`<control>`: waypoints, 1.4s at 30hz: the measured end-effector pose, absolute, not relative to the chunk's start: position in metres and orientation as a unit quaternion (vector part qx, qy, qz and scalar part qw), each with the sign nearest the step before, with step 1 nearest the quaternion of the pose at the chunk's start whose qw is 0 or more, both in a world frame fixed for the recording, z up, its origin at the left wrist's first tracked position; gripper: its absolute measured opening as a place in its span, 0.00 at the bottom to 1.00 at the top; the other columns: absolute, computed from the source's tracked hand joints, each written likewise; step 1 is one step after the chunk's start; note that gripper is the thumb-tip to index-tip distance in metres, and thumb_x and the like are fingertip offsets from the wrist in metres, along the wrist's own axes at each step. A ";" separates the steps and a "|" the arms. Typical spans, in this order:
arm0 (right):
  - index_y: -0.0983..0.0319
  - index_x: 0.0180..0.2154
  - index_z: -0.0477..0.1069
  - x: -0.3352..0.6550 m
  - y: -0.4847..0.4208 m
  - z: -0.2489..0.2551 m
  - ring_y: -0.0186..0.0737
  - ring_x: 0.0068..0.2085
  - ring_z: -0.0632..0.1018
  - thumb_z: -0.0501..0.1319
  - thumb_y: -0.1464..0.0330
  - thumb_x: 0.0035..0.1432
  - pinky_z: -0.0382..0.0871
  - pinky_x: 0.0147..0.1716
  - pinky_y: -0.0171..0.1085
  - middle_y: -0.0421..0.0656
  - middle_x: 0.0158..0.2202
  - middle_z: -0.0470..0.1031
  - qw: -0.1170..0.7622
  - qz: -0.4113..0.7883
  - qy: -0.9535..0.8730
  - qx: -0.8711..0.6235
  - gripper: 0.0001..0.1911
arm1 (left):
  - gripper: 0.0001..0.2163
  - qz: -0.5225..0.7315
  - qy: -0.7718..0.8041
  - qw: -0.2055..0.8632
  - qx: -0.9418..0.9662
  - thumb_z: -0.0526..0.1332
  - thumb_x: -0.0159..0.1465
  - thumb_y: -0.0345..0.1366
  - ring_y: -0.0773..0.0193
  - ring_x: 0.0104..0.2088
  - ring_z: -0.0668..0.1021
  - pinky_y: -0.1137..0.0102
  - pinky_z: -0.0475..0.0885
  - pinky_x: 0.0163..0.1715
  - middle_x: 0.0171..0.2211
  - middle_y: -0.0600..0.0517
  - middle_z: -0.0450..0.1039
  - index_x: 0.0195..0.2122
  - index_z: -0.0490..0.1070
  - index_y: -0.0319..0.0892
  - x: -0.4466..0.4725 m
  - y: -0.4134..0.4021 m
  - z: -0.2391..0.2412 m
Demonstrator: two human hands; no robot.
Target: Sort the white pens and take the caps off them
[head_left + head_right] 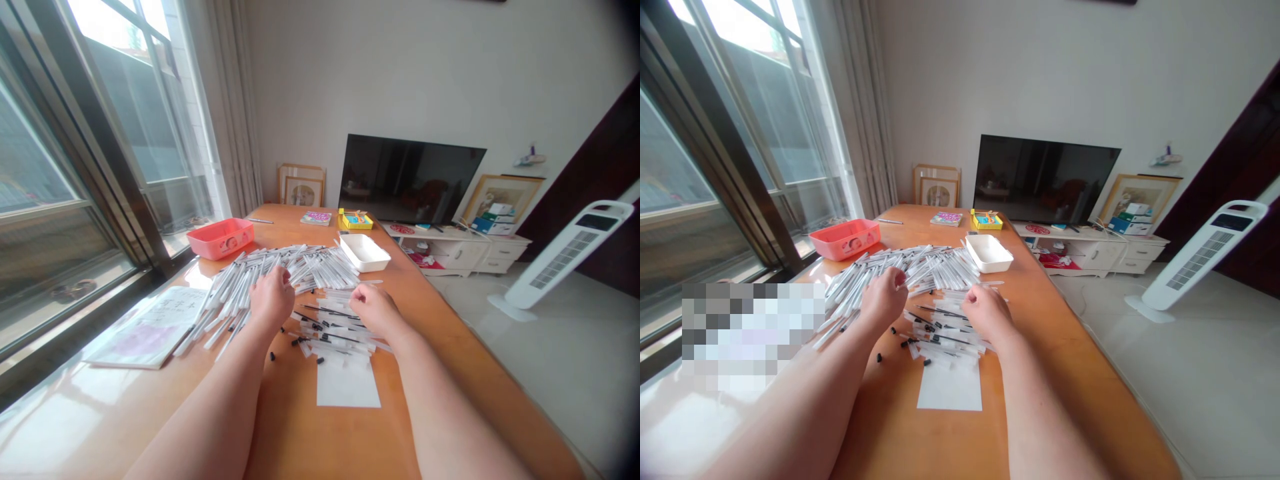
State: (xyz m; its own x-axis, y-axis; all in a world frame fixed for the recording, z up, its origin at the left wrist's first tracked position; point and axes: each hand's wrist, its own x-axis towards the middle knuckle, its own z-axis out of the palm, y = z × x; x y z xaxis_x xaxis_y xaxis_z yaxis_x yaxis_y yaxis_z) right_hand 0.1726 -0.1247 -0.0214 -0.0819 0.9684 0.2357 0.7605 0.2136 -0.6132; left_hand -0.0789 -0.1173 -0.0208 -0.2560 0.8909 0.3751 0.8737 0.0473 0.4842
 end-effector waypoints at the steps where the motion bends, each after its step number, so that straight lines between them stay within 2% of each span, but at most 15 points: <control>1: 0.58 0.28 0.73 0.170 -0.125 -0.020 0.39 0.32 0.72 0.61 0.64 0.55 0.61 0.31 0.34 0.39 0.29 0.75 0.337 0.189 -0.698 -0.603 0.07 | 0.09 0.350 0.705 0.037 0.616 0.57 0.60 0.30 0.51 0.42 0.77 0.60 0.66 0.44 0.39 0.48 0.78 0.41 0.70 0.47 -0.076 -0.118 -0.020; 4: 0.59 0.33 0.75 0.161 -0.130 -0.014 0.38 0.32 0.73 0.61 0.56 0.58 0.63 0.31 0.34 0.38 0.29 0.75 0.427 0.280 -0.645 -0.569 0.13 | 0.08 0.427 0.619 0.119 0.648 0.59 0.61 0.34 0.58 0.39 0.78 0.66 0.69 0.40 0.39 0.49 0.77 0.43 0.67 0.46 -0.061 -0.123 -0.020; 7: 0.60 0.39 0.76 0.150 -0.136 -0.010 0.37 0.31 0.74 0.62 0.49 0.58 0.65 0.29 0.33 0.41 0.32 0.77 0.471 0.420 -0.581 -0.514 0.21 | 0.08 0.463 0.534 0.197 0.679 0.60 0.61 0.35 0.61 0.37 0.77 0.68 0.70 0.38 0.37 0.50 0.76 0.42 0.66 0.45 -0.042 -0.131 -0.022; 9: 0.62 0.38 0.75 0.144 -0.138 -0.009 0.34 0.28 0.72 0.63 0.47 0.57 0.63 0.25 0.32 0.41 0.30 0.77 0.489 0.495 -0.534 -0.481 0.23 | 0.08 0.473 0.488 0.249 0.690 0.60 0.61 0.35 0.63 0.36 0.77 0.69 0.70 0.37 0.36 0.51 0.76 0.41 0.66 0.45 -0.031 -0.136 -0.023; 12: 0.63 0.37 0.76 0.141 -0.138 -0.010 0.31 0.24 0.70 0.66 0.49 0.54 0.62 0.22 0.30 0.41 0.27 0.75 0.529 0.543 -0.487 -0.433 0.23 | 0.09 0.471 0.454 0.287 0.700 0.61 0.61 0.36 0.63 0.36 0.77 0.70 0.70 0.36 0.36 0.50 0.76 0.43 0.67 0.44 -0.023 -0.140 -0.025; 17: 0.64 0.35 0.75 0.143 -0.134 -0.012 0.30 0.22 0.69 0.69 0.50 0.52 0.61 0.20 0.29 0.40 0.25 0.75 0.579 0.543 -0.432 -0.427 0.23 | 0.14 0.406 0.499 0.221 0.733 0.62 0.63 0.41 0.63 0.33 0.76 0.69 0.69 0.34 0.36 0.51 0.76 0.48 0.70 0.45 -0.026 -0.140 -0.027; 20: 0.64 0.35 0.74 0.143 -0.132 -0.013 0.29 0.21 0.68 0.70 0.50 0.52 0.60 0.19 0.29 0.40 0.24 0.75 0.591 0.538 -0.418 -0.431 0.22 | 0.11 0.351 0.529 0.158 0.756 0.61 0.64 0.43 0.60 0.34 0.77 0.69 0.67 0.33 0.34 0.51 0.77 0.45 0.72 0.47 -0.026 -0.142 -0.023; 23: 0.63 0.33 0.73 0.142 -0.133 -0.014 0.29 0.20 0.68 0.70 0.50 0.51 0.60 0.18 0.29 0.40 0.23 0.75 0.597 0.537 -0.413 -0.430 0.22 | 0.08 0.310 0.539 0.091 0.778 0.59 0.67 0.43 0.56 0.39 0.78 0.67 0.67 0.38 0.36 0.49 0.78 0.41 0.73 0.48 -0.024 -0.146 -0.015; 26: 0.63 0.31 0.71 0.140 -0.133 -0.013 0.29 0.19 0.67 0.70 0.50 0.51 0.59 0.16 0.30 0.40 0.22 0.74 0.608 0.531 -0.405 -0.430 0.22 | 0.09 0.296 0.529 0.053 0.794 0.54 0.70 0.42 0.55 0.42 0.78 0.66 0.67 0.42 0.38 0.47 0.78 0.38 0.72 0.48 -0.021 -0.150 -0.009; 32: 0.62 0.30 0.70 0.139 -0.130 -0.012 0.28 0.17 0.65 0.70 0.52 0.52 0.57 0.15 0.29 0.38 0.20 0.71 0.631 0.527 -0.389 -0.416 0.20 | 0.14 0.306 0.510 0.054 0.802 0.51 0.71 0.44 0.56 0.34 0.76 0.67 0.64 0.35 0.30 0.48 0.75 0.32 0.70 0.46 -0.020 -0.150 -0.006; 35: 0.62 0.30 0.70 0.139 -0.130 -0.011 0.27 0.17 0.64 0.70 0.53 0.53 0.56 0.14 0.29 0.38 0.20 0.71 0.635 0.531 -0.386 -0.408 0.19 | 0.17 0.326 0.504 0.114 0.792 0.50 0.71 0.46 0.60 0.28 0.75 0.68 0.62 0.30 0.27 0.50 0.74 0.30 0.69 0.45 -0.021 -0.150 -0.008; 42: 0.63 0.30 0.71 0.139 -0.132 -0.009 0.27 0.18 0.63 0.69 0.55 0.54 0.56 0.15 0.28 0.38 0.20 0.70 0.636 0.547 -0.387 -0.383 0.18 | 0.20 0.373 0.467 0.411 0.688 0.49 0.70 0.52 0.64 0.22 0.73 0.70 0.66 0.26 0.19 0.54 0.71 0.31 0.70 0.44 -0.020 -0.151 -0.005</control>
State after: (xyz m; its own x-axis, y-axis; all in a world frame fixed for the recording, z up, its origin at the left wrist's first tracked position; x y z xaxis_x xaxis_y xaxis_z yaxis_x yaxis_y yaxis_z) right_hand 0.1389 -0.1318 -0.0088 0.1025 0.9920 0.0741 -0.4000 0.1093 -0.9100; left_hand -0.0205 -0.1514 -0.0054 0.2860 0.9495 0.1293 0.3365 -0.2259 0.9142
